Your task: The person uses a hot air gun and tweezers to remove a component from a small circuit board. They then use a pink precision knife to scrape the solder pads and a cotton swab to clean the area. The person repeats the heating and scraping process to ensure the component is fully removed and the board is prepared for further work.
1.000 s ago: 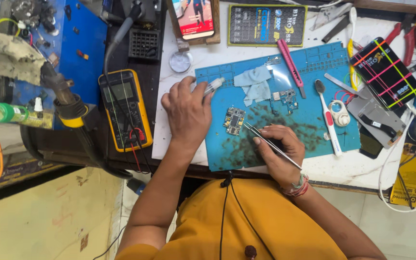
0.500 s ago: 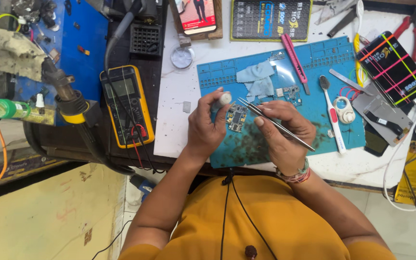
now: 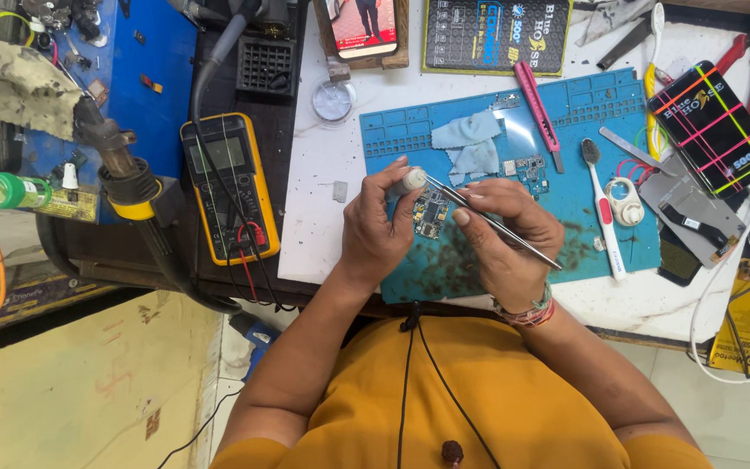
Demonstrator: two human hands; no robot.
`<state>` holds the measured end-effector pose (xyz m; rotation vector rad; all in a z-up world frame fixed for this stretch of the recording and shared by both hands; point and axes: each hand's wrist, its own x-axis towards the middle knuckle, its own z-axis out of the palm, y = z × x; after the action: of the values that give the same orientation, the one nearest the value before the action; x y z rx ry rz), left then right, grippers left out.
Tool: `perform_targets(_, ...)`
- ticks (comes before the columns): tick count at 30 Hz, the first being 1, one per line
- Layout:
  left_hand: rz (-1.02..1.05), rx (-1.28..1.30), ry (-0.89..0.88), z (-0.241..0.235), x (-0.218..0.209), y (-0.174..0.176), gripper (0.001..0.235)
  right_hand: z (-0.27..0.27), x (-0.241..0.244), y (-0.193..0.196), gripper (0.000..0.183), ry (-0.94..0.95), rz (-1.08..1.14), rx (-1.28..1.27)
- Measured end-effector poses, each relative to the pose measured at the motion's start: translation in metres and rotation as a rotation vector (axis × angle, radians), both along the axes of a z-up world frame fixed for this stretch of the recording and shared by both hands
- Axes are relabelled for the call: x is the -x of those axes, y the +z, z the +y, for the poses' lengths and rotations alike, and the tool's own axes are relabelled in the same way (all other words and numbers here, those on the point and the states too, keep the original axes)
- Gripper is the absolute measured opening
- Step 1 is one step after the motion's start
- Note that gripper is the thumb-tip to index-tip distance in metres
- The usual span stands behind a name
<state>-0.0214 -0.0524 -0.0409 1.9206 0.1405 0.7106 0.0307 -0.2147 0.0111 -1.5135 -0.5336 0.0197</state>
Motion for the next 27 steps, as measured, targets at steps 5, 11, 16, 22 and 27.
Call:
perform_targets(5, 0.006, -0.009, 0.002, 0.000, 0.000, 0.001, 0.027, 0.001, 0.000, -0.001, 0.020, -0.004, 0.000, 0.004)
perform_targets(11, 0.014, -0.007, -0.003, 0.000, 0.000, -0.002, 0.028, 0.000, 0.000, -0.001, 0.020, -0.008, -0.017, 0.007)
perform_targets(16, -0.002, -0.017, -0.001, 0.000, 0.000, -0.005, 0.028, 0.000, -0.001, -0.001, 0.019, 0.004, -0.037, 0.013)
perform_targets(22, 0.048, -0.019, 0.054, 0.001, 0.002, 0.003, 0.027, -0.009, 0.002, -0.002, 0.020, 0.018, 0.001, -0.069)
perform_targets(27, 0.211, -0.393, 0.202, 0.028, 0.001, 0.018, 0.029, -0.032, 0.003, -0.013, 0.020, 0.034, 0.023, 0.007)
